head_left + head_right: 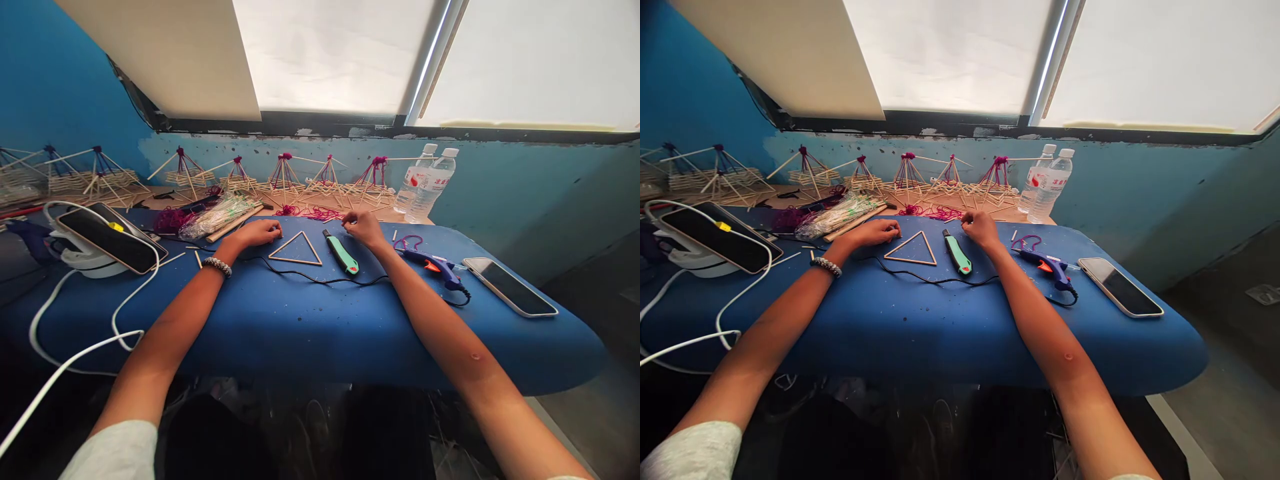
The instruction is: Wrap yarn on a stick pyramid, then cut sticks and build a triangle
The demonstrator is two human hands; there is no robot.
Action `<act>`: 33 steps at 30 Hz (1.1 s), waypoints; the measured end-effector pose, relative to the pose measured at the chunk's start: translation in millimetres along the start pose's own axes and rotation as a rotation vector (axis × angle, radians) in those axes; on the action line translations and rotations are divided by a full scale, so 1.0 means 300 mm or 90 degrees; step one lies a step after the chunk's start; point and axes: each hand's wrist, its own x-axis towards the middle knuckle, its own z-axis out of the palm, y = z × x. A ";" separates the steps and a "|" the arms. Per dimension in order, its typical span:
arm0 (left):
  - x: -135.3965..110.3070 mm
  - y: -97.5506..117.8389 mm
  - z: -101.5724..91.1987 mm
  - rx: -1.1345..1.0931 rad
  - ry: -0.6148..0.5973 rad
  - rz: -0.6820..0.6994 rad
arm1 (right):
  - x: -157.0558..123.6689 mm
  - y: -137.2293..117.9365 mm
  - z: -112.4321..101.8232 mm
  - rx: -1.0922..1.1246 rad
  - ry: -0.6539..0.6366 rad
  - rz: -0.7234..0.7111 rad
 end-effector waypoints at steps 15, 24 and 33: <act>0.001 0.002 0.001 0.008 -0.002 -0.001 | 0.000 -0.004 -0.002 0.015 -0.011 0.004; 0.004 -0.003 0.003 0.017 -0.006 0.006 | 0.001 -0.004 0.004 0.026 -0.010 0.026; 0.011 -0.019 0.012 0.011 0.005 0.007 | -0.004 -0.011 0.002 0.051 -0.030 0.080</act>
